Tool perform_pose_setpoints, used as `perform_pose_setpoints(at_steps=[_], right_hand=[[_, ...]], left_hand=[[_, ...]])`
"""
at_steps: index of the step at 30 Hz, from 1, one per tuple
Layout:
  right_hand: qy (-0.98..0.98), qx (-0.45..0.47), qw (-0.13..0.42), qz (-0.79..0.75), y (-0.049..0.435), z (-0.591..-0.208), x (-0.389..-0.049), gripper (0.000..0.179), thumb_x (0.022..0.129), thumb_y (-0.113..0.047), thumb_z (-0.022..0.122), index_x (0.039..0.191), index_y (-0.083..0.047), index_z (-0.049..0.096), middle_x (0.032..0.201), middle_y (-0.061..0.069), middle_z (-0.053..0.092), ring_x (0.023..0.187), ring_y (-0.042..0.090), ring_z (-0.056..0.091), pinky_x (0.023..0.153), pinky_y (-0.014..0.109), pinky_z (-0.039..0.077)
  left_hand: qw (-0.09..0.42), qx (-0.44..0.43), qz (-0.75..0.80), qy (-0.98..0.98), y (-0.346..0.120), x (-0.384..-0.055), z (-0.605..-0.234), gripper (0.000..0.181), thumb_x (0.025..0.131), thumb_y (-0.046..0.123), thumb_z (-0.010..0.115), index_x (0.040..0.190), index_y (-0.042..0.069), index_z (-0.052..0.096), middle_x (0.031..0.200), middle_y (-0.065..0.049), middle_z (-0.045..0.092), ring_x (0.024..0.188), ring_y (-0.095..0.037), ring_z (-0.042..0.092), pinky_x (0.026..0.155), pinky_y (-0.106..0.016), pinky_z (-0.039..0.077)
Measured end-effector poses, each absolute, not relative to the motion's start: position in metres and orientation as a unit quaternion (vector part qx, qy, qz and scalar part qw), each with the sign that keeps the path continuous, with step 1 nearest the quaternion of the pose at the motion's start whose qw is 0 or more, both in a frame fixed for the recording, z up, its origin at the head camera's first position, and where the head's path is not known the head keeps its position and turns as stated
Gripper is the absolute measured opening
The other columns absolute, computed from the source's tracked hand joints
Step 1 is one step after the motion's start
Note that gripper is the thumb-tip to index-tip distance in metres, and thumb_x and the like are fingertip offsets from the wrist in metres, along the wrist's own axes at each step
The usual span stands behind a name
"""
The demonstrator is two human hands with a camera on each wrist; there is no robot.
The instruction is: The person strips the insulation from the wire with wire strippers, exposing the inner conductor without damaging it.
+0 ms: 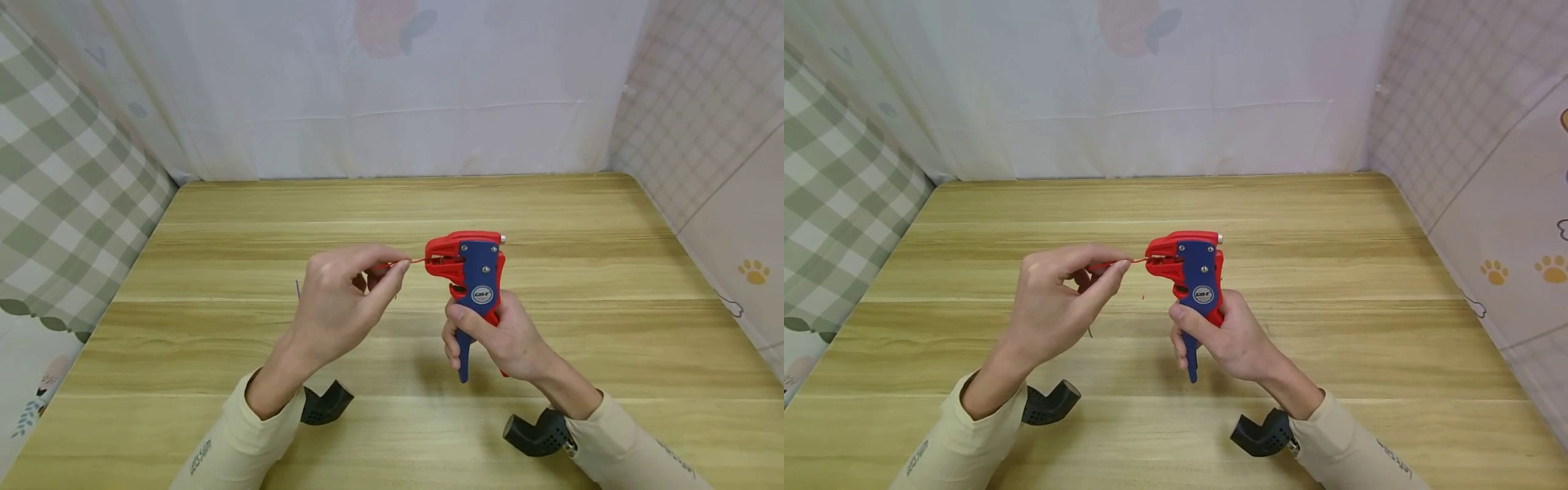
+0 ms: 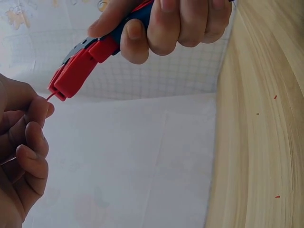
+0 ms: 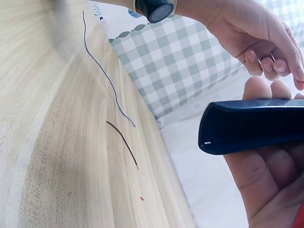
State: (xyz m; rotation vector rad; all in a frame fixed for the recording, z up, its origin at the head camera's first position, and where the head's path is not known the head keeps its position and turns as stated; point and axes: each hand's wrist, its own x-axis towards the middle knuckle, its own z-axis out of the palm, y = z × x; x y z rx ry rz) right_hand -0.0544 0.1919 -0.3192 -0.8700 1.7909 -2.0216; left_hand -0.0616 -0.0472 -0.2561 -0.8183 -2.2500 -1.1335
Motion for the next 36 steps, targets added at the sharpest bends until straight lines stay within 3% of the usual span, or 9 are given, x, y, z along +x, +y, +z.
perform_pose_setpoints(at_steps=[3, 11, 27, 36], right_hand=[[0.618, -0.31, 0.152, -0.706, 0.1919, -0.3203, -0.0552, 0.013, 0.11, -0.002, 0.043, 0.105, -0.006, 0.054, 0.072, 0.014, 0.064, 0.062, 0.026, 0.069, 0.066, 0.038, 0.06], [0.598, -0.337, 0.147, -0.712, 0.1891, -0.324, -0.0575, 0.011, 0.11, -0.001, 0.042, 0.105, 0.0, 0.052, 0.073, 0.014, 0.065, 0.062, 0.025, 0.069, 0.067, 0.037, 0.061], [0.598, -0.342, 0.147, -0.71, 0.1891, -0.3248, -0.0562, 0.017, 0.109, 0.0, 0.042, 0.106, -0.007, 0.057, 0.071, 0.014, 0.064, 0.06, 0.024, 0.067, 0.065, 0.037, 0.059], [0.598, -0.345, 0.144, -0.709, 0.1899, -0.3247, -0.0561, 0.013, 0.109, 0.001, 0.041, 0.104, 0.001, 0.053, 0.071, 0.014, 0.064, 0.06, 0.024, 0.067, 0.067, 0.037, 0.059]], left_hand=[[0.246, -0.297, -0.419, -0.822, -0.0475, -0.062, -0.2557, 0.006, 0.092, 0.001, 0.076, 0.094, 0.002, 0.081, 0.065, 0.0, 0.066, 0.055, -0.007, 0.054, 0.054, -0.021, 0.048], [0.249, -0.293, -0.419, -0.822, -0.0489, -0.0633, -0.2559, 0.005, 0.092, 0.001, 0.076, 0.093, 0.002, 0.081, 0.064, 0.0, 0.066, 0.055, -0.007, 0.054, 0.054, -0.021, 0.048], [0.238, -0.305, -0.416, -0.823, -0.0463, -0.0616, -0.2552, 0.006, 0.092, 0.001, 0.076, 0.095, 0.002, 0.081, 0.066, -0.001, 0.065, 0.057, -0.008, 0.054, 0.054, -0.024, 0.048], [0.238, -0.302, -0.409, -0.828, -0.0471, -0.0618, -0.2566, 0.006, 0.092, 0.001, 0.076, 0.096, 0.001, 0.081, 0.068, -0.002, 0.067, 0.058, -0.009, 0.055, 0.055, -0.022, 0.048]])
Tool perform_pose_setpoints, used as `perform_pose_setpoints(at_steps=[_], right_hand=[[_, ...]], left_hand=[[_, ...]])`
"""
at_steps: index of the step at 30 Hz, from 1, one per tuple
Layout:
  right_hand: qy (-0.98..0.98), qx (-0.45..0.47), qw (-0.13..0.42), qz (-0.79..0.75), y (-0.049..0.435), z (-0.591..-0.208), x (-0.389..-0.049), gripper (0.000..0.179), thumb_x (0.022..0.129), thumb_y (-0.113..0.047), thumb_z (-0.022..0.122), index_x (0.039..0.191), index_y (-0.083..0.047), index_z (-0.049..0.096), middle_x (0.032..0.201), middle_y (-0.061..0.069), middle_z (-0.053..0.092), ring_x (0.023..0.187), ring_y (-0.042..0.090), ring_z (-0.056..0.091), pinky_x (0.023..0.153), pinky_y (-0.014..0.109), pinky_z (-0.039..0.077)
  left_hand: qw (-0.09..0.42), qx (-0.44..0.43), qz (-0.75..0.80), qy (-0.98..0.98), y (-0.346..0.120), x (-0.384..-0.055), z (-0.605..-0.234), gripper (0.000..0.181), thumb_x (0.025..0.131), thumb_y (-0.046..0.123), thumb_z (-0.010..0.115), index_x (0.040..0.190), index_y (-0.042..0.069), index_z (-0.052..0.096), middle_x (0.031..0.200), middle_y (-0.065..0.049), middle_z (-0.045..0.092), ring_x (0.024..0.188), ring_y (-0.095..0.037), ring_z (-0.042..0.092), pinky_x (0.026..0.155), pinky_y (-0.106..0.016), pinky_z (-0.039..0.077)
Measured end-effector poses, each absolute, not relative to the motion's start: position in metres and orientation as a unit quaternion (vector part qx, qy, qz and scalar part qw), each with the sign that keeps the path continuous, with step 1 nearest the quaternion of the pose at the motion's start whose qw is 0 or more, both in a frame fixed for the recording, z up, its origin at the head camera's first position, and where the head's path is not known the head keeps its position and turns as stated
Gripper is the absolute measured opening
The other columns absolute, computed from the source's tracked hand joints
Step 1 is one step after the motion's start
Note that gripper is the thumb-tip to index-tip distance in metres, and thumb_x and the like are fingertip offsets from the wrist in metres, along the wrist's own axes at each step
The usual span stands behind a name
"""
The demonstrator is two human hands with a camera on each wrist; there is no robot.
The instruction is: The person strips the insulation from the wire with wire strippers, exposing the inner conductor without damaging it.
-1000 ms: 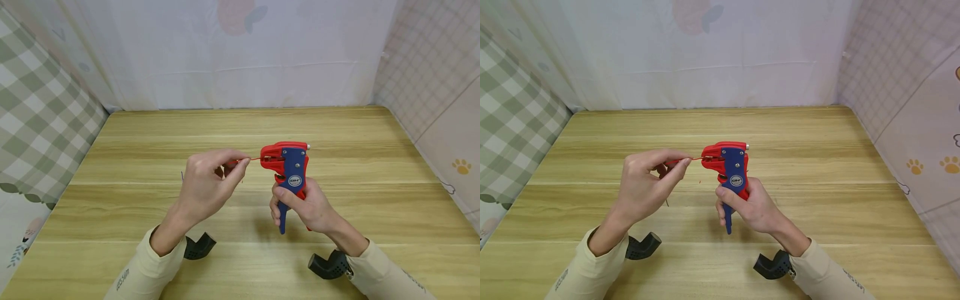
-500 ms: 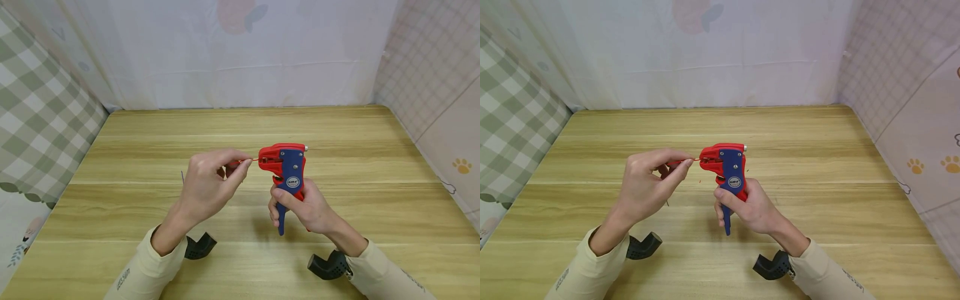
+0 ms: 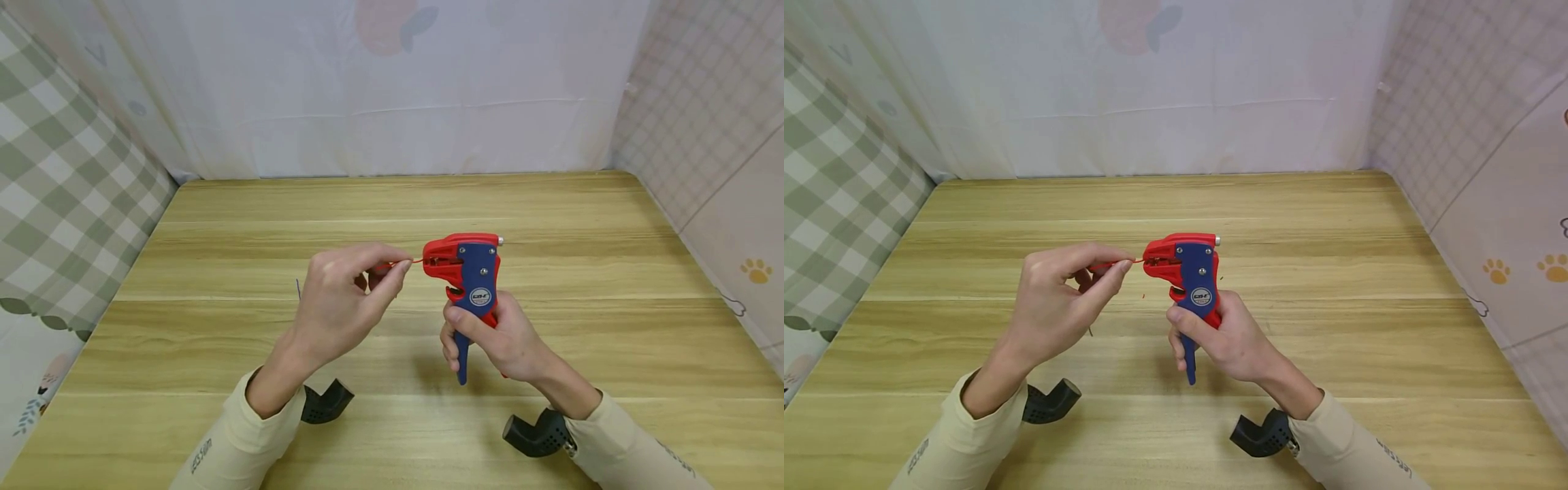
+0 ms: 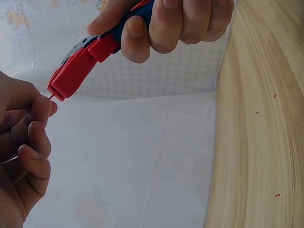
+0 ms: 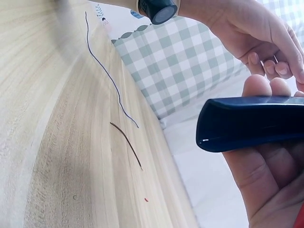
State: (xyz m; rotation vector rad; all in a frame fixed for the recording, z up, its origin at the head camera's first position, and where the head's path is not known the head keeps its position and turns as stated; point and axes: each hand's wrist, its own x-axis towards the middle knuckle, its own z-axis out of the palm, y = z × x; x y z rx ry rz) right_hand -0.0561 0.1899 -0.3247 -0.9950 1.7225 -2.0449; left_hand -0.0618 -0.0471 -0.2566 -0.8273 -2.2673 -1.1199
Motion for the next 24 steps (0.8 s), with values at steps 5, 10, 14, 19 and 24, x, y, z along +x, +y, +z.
perform_pose_setpoints(at_steps=[5, 10, 14, 19, 24], right_hand=[[0.601, -0.336, 0.152, -0.709, 0.1905, -0.3247, -0.0559, 0.013, 0.109, -0.001, 0.042, 0.104, -0.001, 0.054, 0.071, 0.014, 0.064, 0.06, 0.024, 0.067, 0.067, 0.037, 0.059], [0.602, -0.33, 0.157, -0.71, 0.1904, -0.3235, -0.0556, 0.014, 0.109, -0.002, 0.042, 0.102, 0.001, 0.054, 0.071, 0.014, 0.064, 0.059, 0.024, 0.067, 0.068, 0.037, 0.059], [0.598, -0.336, 0.153, -0.711, 0.19, -0.3231, -0.0559, 0.015, 0.109, 0.0, 0.041, 0.101, 0.002, 0.053, 0.07, 0.014, 0.063, 0.058, 0.024, 0.066, 0.066, 0.037, 0.059], [0.602, -0.331, 0.154, -0.71, 0.1894, -0.3224, -0.0562, 0.013, 0.108, 0.001, 0.042, 0.1, 0.001, 0.053, 0.07, 0.014, 0.063, 0.059, 0.025, 0.067, 0.064, 0.038, 0.059], [0.606, -0.322, 0.177, -0.706, 0.1882, -0.3205, -0.0548, 0.013, 0.108, 0.002, 0.044, 0.102, 0.0, 0.055, 0.075, 0.017, 0.063, 0.064, 0.027, 0.069, 0.066, 0.04, 0.061]], left_hand=[[0.24, -0.304, -0.411, -0.825, -0.0463, -0.0615, -0.255, 0.006, 0.092, 0.001, 0.076, 0.095, 0.001, 0.081, 0.068, -0.001, 0.067, 0.058, -0.008, 0.055, 0.055, -0.022, 0.048], [0.238, -0.304, -0.408, -0.827, -0.0466, -0.0618, -0.2558, 0.006, 0.092, 0.001, 0.076, 0.096, 0.001, 0.081, 0.068, -0.001, 0.067, 0.058, -0.009, 0.055, 0.054, -0.022, 0.048], [0.235, -0.305, -0.408, -0.828, -0.0467, -0.0612, -0.2547, 0.006, 0.092, 0.001, 0.076, 0.096, 0.001, 0.081, 0.068, -0.001, 0.067, 0.058, -0.008, 0.055, 0.055, -0.022, 0.048], [0.233, -0.303, -0.409, -0.829, -0.0469, -0.061, -0.2541, 0.006, 0.092, 0.002, 0.076, 0.096, 0.002, 0.081, 0.067, -0.001, 0.066, 0.058, -0.008, 0.055, 0.055, -0.023, 0.048], [0.231, -0.302, -0.407, -0.83, -0.0469, -0.0609, -0.2541, 0.006, 0.093, 0.002, 0.076, 0.096, 0.002, 0.081, 0.068, 0.0, 0.067, 0.058, -0.007, 0.055, 0.055, -0.022, 0.048]])
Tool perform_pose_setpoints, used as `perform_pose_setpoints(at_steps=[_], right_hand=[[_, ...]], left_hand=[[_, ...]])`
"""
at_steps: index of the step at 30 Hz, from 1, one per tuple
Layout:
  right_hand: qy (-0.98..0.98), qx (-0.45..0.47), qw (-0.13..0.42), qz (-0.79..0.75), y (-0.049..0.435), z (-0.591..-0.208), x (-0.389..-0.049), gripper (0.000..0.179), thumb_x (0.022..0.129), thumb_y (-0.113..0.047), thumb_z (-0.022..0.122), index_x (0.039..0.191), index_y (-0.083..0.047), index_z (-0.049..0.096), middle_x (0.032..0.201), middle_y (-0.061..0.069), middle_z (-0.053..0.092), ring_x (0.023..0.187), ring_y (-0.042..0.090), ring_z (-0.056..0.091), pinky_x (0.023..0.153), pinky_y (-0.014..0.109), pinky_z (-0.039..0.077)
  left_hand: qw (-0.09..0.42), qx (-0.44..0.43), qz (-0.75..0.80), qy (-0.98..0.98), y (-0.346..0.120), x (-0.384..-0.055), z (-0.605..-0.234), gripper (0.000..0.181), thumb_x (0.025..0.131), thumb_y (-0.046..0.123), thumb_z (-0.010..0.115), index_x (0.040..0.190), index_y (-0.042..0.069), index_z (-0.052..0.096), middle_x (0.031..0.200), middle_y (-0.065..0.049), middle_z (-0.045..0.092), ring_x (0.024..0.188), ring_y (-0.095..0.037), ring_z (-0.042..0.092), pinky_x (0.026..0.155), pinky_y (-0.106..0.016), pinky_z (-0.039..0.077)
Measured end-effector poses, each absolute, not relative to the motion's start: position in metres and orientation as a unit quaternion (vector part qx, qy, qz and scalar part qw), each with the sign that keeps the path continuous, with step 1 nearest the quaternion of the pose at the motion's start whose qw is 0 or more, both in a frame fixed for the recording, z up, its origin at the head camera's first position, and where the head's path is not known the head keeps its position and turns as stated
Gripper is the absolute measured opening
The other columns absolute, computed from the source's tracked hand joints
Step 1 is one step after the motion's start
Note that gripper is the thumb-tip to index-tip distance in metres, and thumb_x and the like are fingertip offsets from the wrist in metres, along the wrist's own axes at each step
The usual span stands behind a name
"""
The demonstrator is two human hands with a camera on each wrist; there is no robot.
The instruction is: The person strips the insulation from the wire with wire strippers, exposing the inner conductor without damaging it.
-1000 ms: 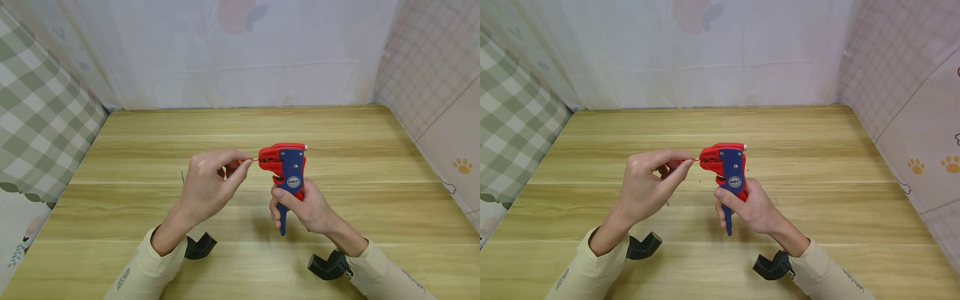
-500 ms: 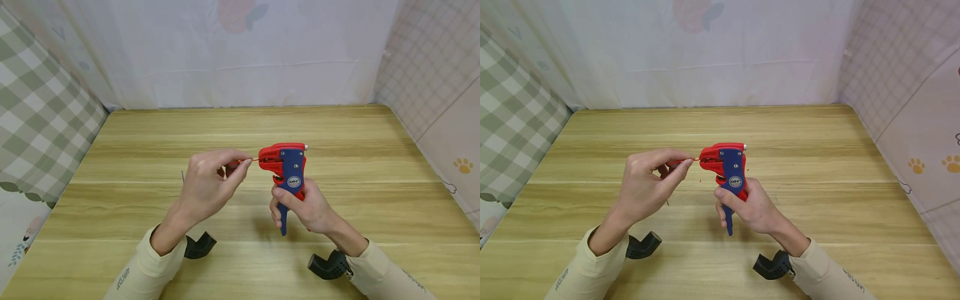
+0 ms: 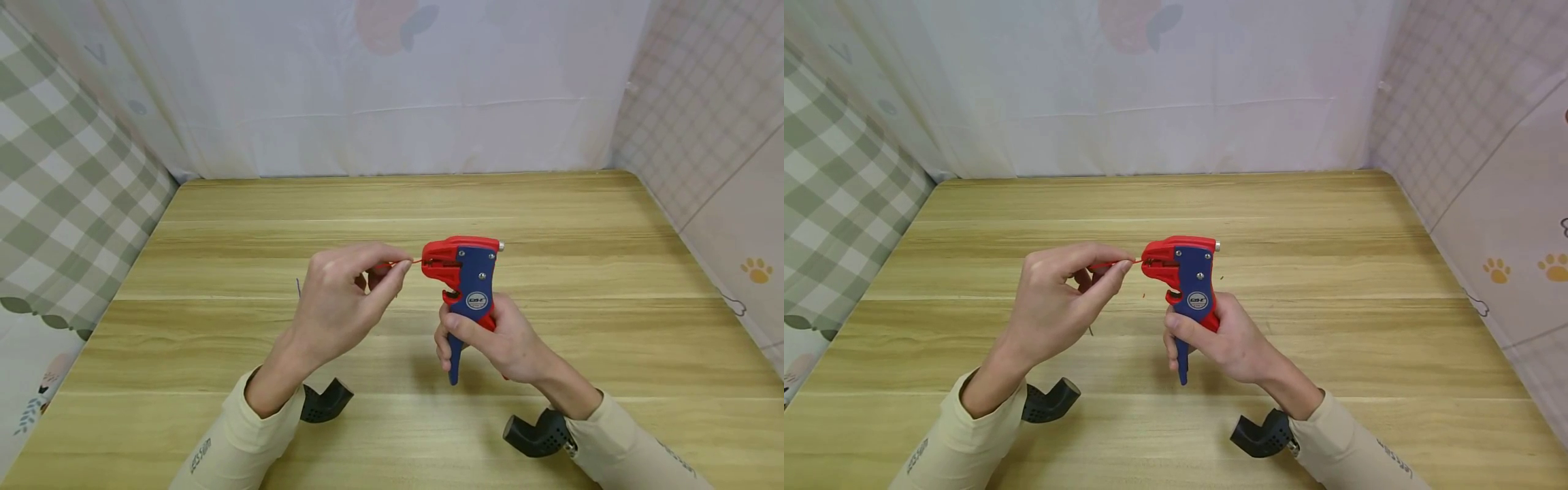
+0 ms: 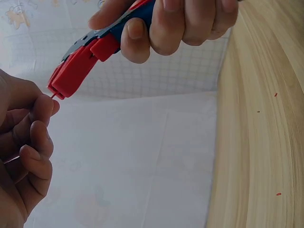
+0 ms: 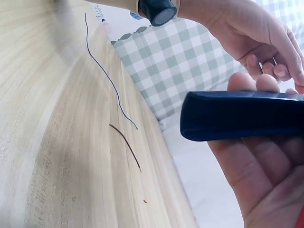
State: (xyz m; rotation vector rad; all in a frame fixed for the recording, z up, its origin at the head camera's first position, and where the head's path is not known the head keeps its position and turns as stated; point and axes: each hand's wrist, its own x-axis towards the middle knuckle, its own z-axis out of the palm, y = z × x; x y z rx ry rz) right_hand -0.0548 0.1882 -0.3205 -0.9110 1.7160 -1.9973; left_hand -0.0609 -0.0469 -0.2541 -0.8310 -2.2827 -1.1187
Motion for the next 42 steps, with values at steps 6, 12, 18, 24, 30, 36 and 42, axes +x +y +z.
perform_pose_setpoints(at_steps=[6, 12, 18, 24, 30, 36, 42], right_hand=[[0.604, -0.328, 0.185, -0.702, 0.1874, -0.3191, -0.0536, 0.014, 0.108, 0.003, 0.043, 0.103, 0.0, 0.055, 0.076, 0.018, 0.064, 0.065, 0.027, 0.07, 0.067, 0.04, 0.061], [0.6, -0.325, 0.181, -0.708, 0.1873, -0.319, -0.0546, 0.014, 0.108, 0.003, 0.043, 0.103, 0.001, 0.056, 0.075, 0.018, 0.063, 0.066, 0.027, 0.07, 0.066, 0.042, 0.062], [0.599, -0.331, 0.167, -0.71, 0.1888, -0.3213, -0.0563, 0.013, 0.109, 0.002, 0.042, 0.103, 0.004, 0.053, 0.075, 0.016, 0.064, 0.064, 0.026, 0.07, 0.068, 0.04, 0.062], [0.589, -0.352, 0.153, -0.711, 0.1894, -0.3231, -0.0572, 0.013, 0.109, 0.002, 0.041, 0.103, 0.007, 0.051, 0.075, 0.014, 0.065, 0.063, 0.025, 0.07, 0.07, 0.038, 0.061], [0.6, -0.34, 0.153, -0.708, 0.19, -0.3238, -0.057, 0.013, 0.11, -0.001, 0.043, 0.102, 0.001, 0.053, 0.074, 0.014, 0.065, 0.062, 0.025, 0.069, 0.071, 0.038, 0.061], [0.603, -0.333, 0.158, -0.708, 0.1906, -0.326, -0.0577, 0.013, 0.11, -0.002, 0.043, 0.102, -0.001, 0.054, 0.074, 0.013, 0.065, 0.062, 0.025, 0.069, 0.071, 0.038, 0.061], [0.603, -0.331, 0.157, -0.708, 0.1906, -0.3256, -0.0576, 0.014, 0.11, -0.001, 0.043, 0.1, 0.0, 0.053, 0.073, 0.013, 0.065, 0.061, 0.025, 0.069, 0.071, 0.038, 0.061]], left_hand=[[0.23, -0.301, -0.406, -0.831, -0.0473, -0.0611, -0.2539, 0.006, 0.093, 0.002, 0.075, 0.096, 0.002, 0.081, 0.067, 0.0, 0.066, 0.058, -0.007, 0.056, 0.055, -0.022, 0.048], [0.231, -0.298, -0.404, -0.834, -0.0493, -0.0609, -0.2539, 0.006, 0.093, 0.001, 0.076, 0.096, 0.002, 0.081, 0.066, 0.0, 0.067, 0.058, -0.007, 0.055, 0.054, -0.022, 0.048], [0.232, -0.298, -0.403, -0.834, -0.0498, -0.0605, -0.2532, 0.006, 0.093, 0.002, 0.076, 0.097, 0.002, 0.081, 0.067, 0.0, 0.067, 0.058, -0.007, 0.056, 0.055, -0.023, 0.048], [0.232, -0.299, -0.4, -0.835, -0.05, -0.0609, -0.2536, 0.006, 0.093, 0.002, 0.076, 0.097, 0.002, 0.081, 0.067, 0.0, 0.067, 0.058, -0.008, 0.055, 0.054, -0.023, 0.047], [0.234, -0.302, -0.4, -0.833, -0.0495, -0.0615, -0.2534, 0.006, 0.093, 0.002, 0.076, 0.096, 0.002, 0.081, 0.066, 0.0, 0.066, 0.058, -0.008, 0.055, 0.053, -0.025, 0.048], [0.235, -0.304, -0.397, -0.833, -0.0497, -0.0613, -0.2533, 0.006, 0.093, 0.002, 0.076, 0.097, 0.001, 0.081, 0.067, -0.001, 0.067, 0.058, -0.008, 0.055, 0.053, -0.022, 0.046], [0.234, -0.304, -0.396, -0.834, -0.0499, -0.061, -0.2529, 0.006, 0.093, 0.002, 0.076, 0.097, 0.0, 0.081, 0.067, -0.001, 0.067, 0.058, -0.009, 0.055, 0.053, -0.022, 0.046]])
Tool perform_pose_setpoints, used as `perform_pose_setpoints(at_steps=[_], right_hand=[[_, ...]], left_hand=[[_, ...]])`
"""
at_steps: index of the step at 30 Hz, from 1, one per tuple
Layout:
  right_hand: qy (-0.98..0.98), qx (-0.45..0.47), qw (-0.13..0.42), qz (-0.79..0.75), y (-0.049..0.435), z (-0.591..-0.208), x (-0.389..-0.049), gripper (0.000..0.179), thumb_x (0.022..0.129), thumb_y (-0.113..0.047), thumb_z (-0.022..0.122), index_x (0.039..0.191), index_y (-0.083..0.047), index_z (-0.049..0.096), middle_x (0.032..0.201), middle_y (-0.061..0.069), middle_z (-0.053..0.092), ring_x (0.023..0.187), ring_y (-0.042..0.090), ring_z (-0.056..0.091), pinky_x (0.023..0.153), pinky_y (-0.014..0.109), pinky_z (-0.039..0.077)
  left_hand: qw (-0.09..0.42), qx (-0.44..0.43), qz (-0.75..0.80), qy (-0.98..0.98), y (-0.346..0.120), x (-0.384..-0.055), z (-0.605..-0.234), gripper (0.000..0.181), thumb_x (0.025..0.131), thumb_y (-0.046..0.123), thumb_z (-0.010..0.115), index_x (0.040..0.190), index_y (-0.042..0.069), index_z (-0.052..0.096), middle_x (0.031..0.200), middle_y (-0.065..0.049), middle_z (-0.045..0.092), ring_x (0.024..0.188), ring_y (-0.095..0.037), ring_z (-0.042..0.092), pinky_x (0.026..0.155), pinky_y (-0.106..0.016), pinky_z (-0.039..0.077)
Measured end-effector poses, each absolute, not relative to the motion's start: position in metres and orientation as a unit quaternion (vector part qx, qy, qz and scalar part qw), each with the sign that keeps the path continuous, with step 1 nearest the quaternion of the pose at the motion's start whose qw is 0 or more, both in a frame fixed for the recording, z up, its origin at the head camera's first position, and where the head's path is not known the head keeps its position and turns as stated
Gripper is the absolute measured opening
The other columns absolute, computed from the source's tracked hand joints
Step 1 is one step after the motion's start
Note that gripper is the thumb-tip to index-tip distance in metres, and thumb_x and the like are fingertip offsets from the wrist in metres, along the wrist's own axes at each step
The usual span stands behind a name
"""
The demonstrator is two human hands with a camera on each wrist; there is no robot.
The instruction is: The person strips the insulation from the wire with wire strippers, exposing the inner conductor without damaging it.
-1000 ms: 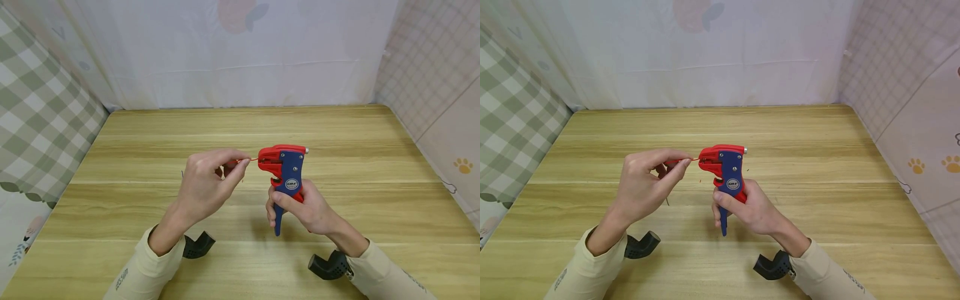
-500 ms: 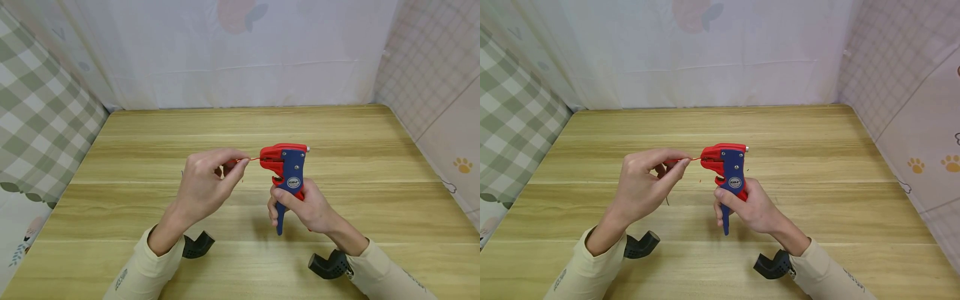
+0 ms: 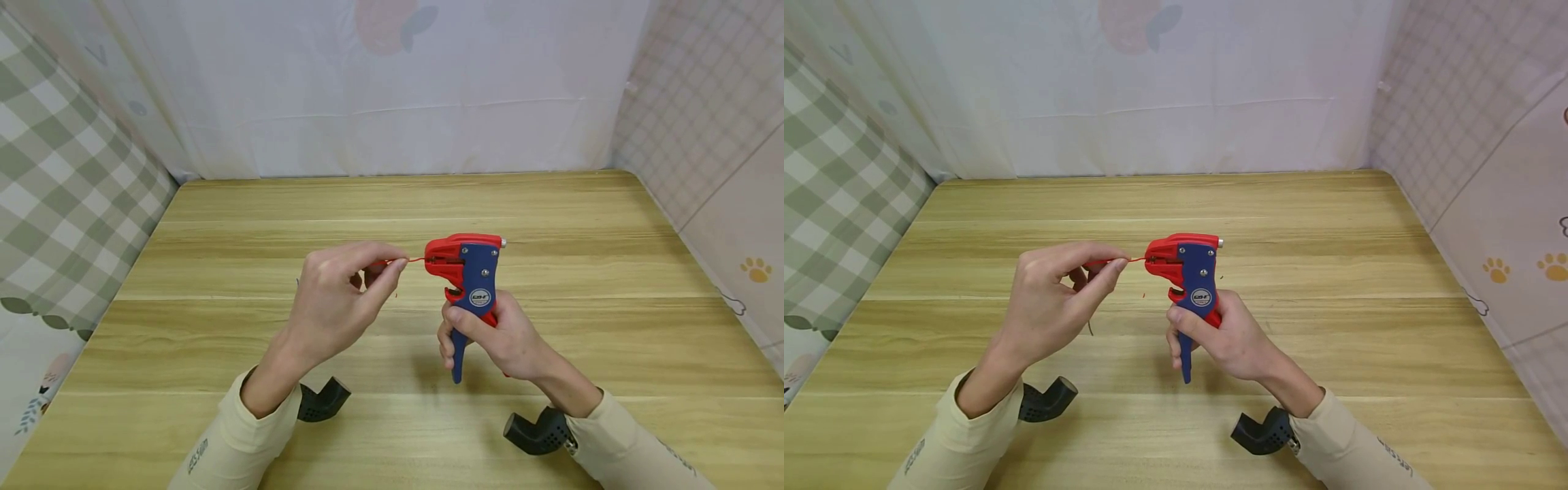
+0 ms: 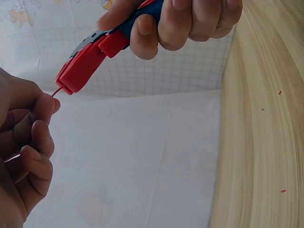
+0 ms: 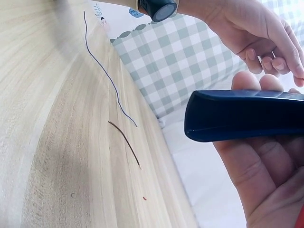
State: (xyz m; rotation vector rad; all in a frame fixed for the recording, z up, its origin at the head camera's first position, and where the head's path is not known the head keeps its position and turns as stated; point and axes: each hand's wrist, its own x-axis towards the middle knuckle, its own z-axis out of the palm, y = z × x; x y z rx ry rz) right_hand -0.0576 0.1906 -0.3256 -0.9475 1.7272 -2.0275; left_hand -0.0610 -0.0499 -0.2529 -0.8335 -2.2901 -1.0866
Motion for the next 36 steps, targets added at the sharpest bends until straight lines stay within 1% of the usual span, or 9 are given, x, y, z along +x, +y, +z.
perform_pose_setpoints(at_steps=[9, 14, 22, 24, 27, 29, 31, 34, 36], right_hand=[[0.591, -0.347, 0.151, -0.712, 0.1907, -0.3234, -0.0568, 0.013, 0.109, 0.001, 0.041, 0.104, 0.002, 0.053, 0.072, 0.015, 0.064, 0.06, 0.025, 0.067, 0.068, 0.038, 0.059], [0.587, -0.347, 0.156, -0.714, 0.191, -0.3236, -0.0565, 0.016, 0.11, 0.0, 0.042, 0.106, -0.005, 0.056, 0.07, 0.015, 0.062, 0.059, 0.025, 0.066, 0.066, 0.038, 0.059], [0.601, -0.333, 0.169, -0.707, 0.1916, -0.3228, -0.0566, 0.016, 0.107, 0.002, 0.045, 0.096, -0.001, 0.056, 0.07, 0.015, 0.06, 0.062, 0.026, 0.068, 0.067, 0.039, 0.06], [0.61, -0.323, 0.169, -0.704, 0.1915, -0.3215, -0.0558, 0.015, 0.107, 0.002, 0.047, 0.096, -0.001, 0.057, 0.07, 0.013, 0.062, 0.067, 0.026, 0.073, 0.07, 0.04, 0.061], [0.614, -0.311, 0.173, -0.705, 0.191, -0.3212, -0.0546, 0.013, 0.106, 0.002, 0.048, 0.1, 0.003, 0.06, 0.077, 0.009, 0.071, 0.077, 0.026, 0.079, 0.077, 0.04, 0.064], [0.612, -0.31, 0.176, -0.705, 0.1909, -0.3213, -0.054, 0.012, 0.106, 0.003, 0.048, 0.101, 0.005, 0.059, 0.081, 0.01, 0.075, 0.078, 0.026, 0.08, 0.077, 0.039, 0.064], [0.603, -0.322, 0.181, -0.707, 0.1903, -0.3219, -0.054, 0.012, 0.106, 0.004, 0.047, 0.1, 0.004, 0.058, 0.08, 0.011, 0.074, 0.073, 0.025, 0.078, 0.073, 0.039, 0.064], [0.582, -0.344, 0.186, -0.713, 0.1894, -0.3229, -0.0543, 0.014, 0.106, 0.006, 0.044, 0.097, 0.001, 0.054, 0.072, 0.015, 0.063, 0.063, 0.025, 0.07, 0.064, 0.039, 0.06], [0.571, -0.352, 0.186, -0.717, 0.1888, -0.3232, -0.0544, 0.015, 0.106, 0.006, 0.043, 0.096, 0.0, 0.053, 0.07, 0.015, 0.057, 0.059, 0.027, 0.064, 0.061, 0.039, 0.059]], left_hand=[[0.236, -0.305, -0.398, -0.833, -0.0495, -0.061, -0.2517, 0.006, 0.094, 0.002, 0.076, 0.096, 0.002, 0.081, 0.068, -0.001, 0.067, 0.059, -0.008, 0.055, 0.053, -0.022, 0.046], [0.238, -0.304, -0.397, -0.833, -0.0498, -0.0613, -0.2521, 0.005, 0.094, 0.002, 0.076, 0.096, 0.002, 0.081, 0.068, -0.001, 0.067, 0.059, -0.008, 0.055, 0.053, -0.022, 0.046], [0.233, -0.304, -0.402, -0.832, -0.0497, -0.0609, -0.2519, 0.006, 0.094, 0.003, 0.076, 0.096, 0.003, 0.081, 0.068, 0.0, 0.067, 0.06, -0.007, 0.056, 0.054, -0.022, 0.047], [0.232, -0.304, -0.403, -0.831, -0.0497, -0.061, -0.2518, 0.006, 0.094, 0.003, 0.075, 0.096, 0.003, 0.081, 0.068, 0.0, 0.068, 0.06, -0.007, 0.057, 0.054, -0.022, 0.047], [0.232, -0.303, -0.403, -0.832, -0.05, -0.0615, -0.2521, 0.006, 0.094, 0.003, 0.075, 0.096, 0.002, 0.081, 0.068, 0.0, 0.068, 0.059, -0.007, 0.057, 0.054, -0.023, 0.048], [0.233, -0.303, -0.405, -0.83, -0.0501, -0.0619, -0.2523, 0.006, 0.094, 0.002, 0.075, 0.095, 0.002, 0.08, 0.068, 0.0, 0.068, 0.059, -0.007, 0.057, 0.054, -0.023, 0.048], [0.235, -0.304, -0.406, -0.829, -0.05, -0.062, -0.2523, 0.006, 0.093, 0.002, 0.075, 0.095, 0.002, 0.08, 0.068, 0.0, 0.068, 0.059, -0.007, 0.057, 0.054, -0.023, 0.048], [0.236, -0.303, -0.409, -0.828, -0.0498, -0.062, -0.2524, 0.006, 0.093, 0.002, 0.075, 0.095, 0.003, 0.08, 0.068, 0.0, 0.068, 0.059, -0.007, 0.057, 0.054, -0.023, 0.048], [0.237, -0.303, -0.41, -0.827, -0.0496, -0.062, -0.2526, 0.005, 0.093, 0.002, 0.075, 0.095, 0.003, 0.08, 0.068, 0.0, 0.068, 0.059, -0.007, 0.057, 0.054, -0.023, 0.048]])
